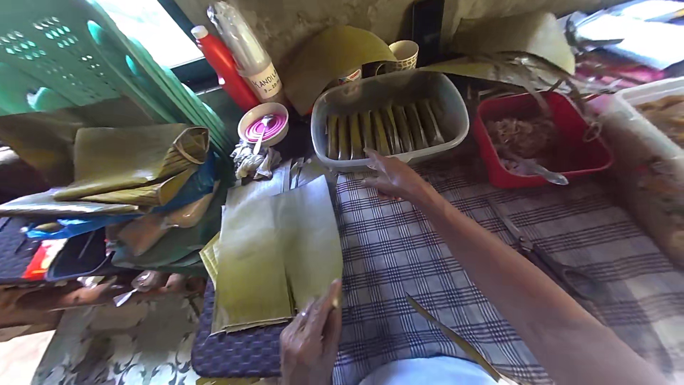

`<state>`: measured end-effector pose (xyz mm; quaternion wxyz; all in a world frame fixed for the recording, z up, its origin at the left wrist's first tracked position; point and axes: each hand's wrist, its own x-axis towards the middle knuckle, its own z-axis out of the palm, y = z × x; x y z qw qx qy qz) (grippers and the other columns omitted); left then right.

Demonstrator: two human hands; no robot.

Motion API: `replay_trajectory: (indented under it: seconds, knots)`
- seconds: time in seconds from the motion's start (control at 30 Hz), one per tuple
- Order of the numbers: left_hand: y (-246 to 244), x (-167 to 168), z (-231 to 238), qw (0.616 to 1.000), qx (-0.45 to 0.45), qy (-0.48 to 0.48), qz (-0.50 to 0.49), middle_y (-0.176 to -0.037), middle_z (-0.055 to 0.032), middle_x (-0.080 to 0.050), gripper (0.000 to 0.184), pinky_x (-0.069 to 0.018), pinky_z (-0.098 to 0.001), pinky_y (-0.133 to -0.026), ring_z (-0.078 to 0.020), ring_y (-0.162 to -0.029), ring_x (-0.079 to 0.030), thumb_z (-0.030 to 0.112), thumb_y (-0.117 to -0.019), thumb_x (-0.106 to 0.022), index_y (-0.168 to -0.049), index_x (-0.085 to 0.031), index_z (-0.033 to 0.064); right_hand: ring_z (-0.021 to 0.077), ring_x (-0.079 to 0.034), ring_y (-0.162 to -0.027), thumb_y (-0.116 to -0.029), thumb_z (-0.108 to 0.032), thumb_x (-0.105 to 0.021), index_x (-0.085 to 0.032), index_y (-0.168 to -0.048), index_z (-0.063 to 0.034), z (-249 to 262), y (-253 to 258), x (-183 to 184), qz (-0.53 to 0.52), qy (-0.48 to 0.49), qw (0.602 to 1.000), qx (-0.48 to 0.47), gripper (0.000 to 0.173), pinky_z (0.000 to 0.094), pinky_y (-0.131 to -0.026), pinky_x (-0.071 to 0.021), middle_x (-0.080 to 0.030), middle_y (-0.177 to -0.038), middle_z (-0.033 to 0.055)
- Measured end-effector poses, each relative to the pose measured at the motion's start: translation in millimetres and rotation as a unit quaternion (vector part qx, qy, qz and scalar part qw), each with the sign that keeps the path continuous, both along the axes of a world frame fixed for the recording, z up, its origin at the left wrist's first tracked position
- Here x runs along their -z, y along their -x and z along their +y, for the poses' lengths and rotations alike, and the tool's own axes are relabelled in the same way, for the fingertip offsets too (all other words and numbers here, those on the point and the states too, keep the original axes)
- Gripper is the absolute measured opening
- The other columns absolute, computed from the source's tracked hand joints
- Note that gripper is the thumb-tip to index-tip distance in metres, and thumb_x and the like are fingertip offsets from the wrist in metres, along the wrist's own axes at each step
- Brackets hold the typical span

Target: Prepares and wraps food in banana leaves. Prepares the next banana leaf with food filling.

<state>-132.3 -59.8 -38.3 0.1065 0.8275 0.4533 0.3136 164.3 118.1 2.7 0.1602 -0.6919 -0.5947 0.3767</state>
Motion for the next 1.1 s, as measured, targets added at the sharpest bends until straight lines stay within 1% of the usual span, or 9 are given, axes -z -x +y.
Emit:
replay_trajectory:
  seconds: [0.1, 0.3, 0.4, 0.43, 0.57, 0.7, 0.83, 1.0, 1.1]
  knots:
    - [-41, 5, 9, 0.997, 0.065, 0.042, -0.002, -0.091, -0.0006, -0.074, 0.037, -0.0578, -0.0233, -0.061, -0.0071, -0.069, -0.067, 0.017, -0.0951, -0.062, -0.131, -0.069, 0.0164, 0.0221, -0.062, -0.053, -0.1016, -0.031, -0.065, -0.018, -0.164, -0.0171, 3, 1, -3, 0.010, 0.012, 1.000, -0.007, 0.080, 0.0391, -0.055, -0.0563, -0.066, -0.087, 0.0165]
    - [-90, 40, 4, 0.962, 0.178, 0.207, -0.014, -0.098, -0.0044, -0.075, 0.048, -0.0611, -0.0318, -0.068, -0.0132, -0.073, -0.071, 0.013, -0.0936, -0.068, -0.141, -0.061, 0.0150, 0.0277, -0.066, -0.060, -0.1012, -0.034, -0.066, -0.013, -0.166, -0.0189, -10, -18, 0, 0.014, -0.017, 0.999, 0.042, 0.085, 0.0456, -0.061, -0.0590, -0.068, -0.092, 0.0194]
    - [-95, 55, 0, 0.947, 0.189, 0.258, -0.005, -0.095, -0.0039, -0.074, 0.050, -0.0604, -0.0335, -0.070, -0.0139, -0.073, -0.069, 0.016, -0.0946, -0.068, -0.144, -0.059, 0.0177, 0.0274, -0.060, -0.046, -0.0987, -0.034, -0.069, -0.011, -0.166, -0.0176, -21, -37, 25, 0.056, -0.064, 0.993, 0.085, 0.090, 0.0435, -0.045, -0.0547, -0.066, -0.078, 0.0202]
    - [-95, 56, 0, 0.943, 0.191, 0.271, 0.004, -0.098, -0.0035, -0.074, 0.050, -0.0607, -0.0338, -0.071, -0.0137, -0.075, -0.070, 0.018, -0.0951, -0.067, -0.145, -0.059, 0.0185, 0.0256, -0.059, -0.045, -0.0997, -0.034, -0.068, -0.011, -0.166, -0.0180, -23, -40, 24, 0.061, -0.049, 0.993, 0.086, 0.089, 0.0414, -0.044, -0.0541, -0.065, -0.076, 0.0188]
    - [-94, 53, 4, 0.930, 0.197, 0.308, 0.026, -0.098, -0.0040, -0.074, 0.051, -0.0598, -0.0358, -0.074, -0.0149, -0.077, -0.069, 0.019, -0.0962, -0.066, -0.146, -0.057, 0.0185, 0.0210, -0.063, -0.053, -0.1024, -0.037, -0.064, -0.009, -0.166, -0.0169, -14, -37, 0, 0.033, 0.037, 0.996, 0.078, 0.086, 0.0378, -0.055, -0.0573, -0.066, -0.082, 0.0145]
    - [-93, 55, 5, 0.933, 0.196, 0.300, 0.037, -0.096, -0.0040, -0.074, 0.052, -0.0599, -0.0373, -0.074, -0.0160, -0.076, -0.070, 0.020, -0.0950, -0.067, -0.146, -0.058, 0.0195, 0.0211, -0.062, -0.052, -0.1018, -0.038, -0.065, -0.012, -0.166, -0.0197, -18, -48, -5, 0.040, 0.020, 0.994, 0.100, 0.085, 0.0374, -0.052, -0.0565, -0.067, -0.085, 0.0156]
    - [-92, 55, 4, 0.927, 0.192, 0.317, 0.052, -0.097, -0.0028, -0.074, 0.057, -0.0602, -0.0385, -0.075, -0.0158, -0.079, -0.071, 0.027, -0.0947, -0.069, -0.149, -0.054, 0.0226, 0.0198, -0.058, -0.044, -0.0997, -0.043, -0.066, -0.010, -0.165, -0.0160, -29, -67, 8, 0.041, -0.009, 0.986, 0.161, 0.091, 0.0356, -0.044, -0.0533, -0.065, -0.072, 0.0144]
    - [-97, 49, 9, 0.922, 0.204, 0.322, 0.067, -0.092, -0.0036, -0.073, 0.056, -0.0591, -0.0379, -0.075, -0.0167, -0.077, -0.069, 0.022, -0.0944, -0.067, -0.149, -0.054, 0.0192, 0.0140, -0.056, -0.044, -0.1020, -0.041, -0.063, -0.009, -0.165, -0.0151, -26, -68, -3, 0.041, 0.037, 0.987, 0.154, 0.088, 0.0293, -0.045, -0.0514, -0.062, -0.072, 0.0100]
    - [-106, 43, 10, 0.910, 0.230, 0.336, 0.082, -0.098, -0.0059, -0.073, 0.055, -0.0594, -0.0399, -0.077, -0.0192, -0.081, -0.070, 0.018, -0.0945, -0.066, -0.149, -0.054, 0.0199, 0.0151, -0.058, -0.046, -0.1019, -0.039, -0.064, -0.012, -0.165, -0.0154, -30, -71, -3, 0.071, 0.022, 0.987, 0.143, 0.085, 0.0300, -0.046, -0.0523, -0.065, -0.076, 0.0113]
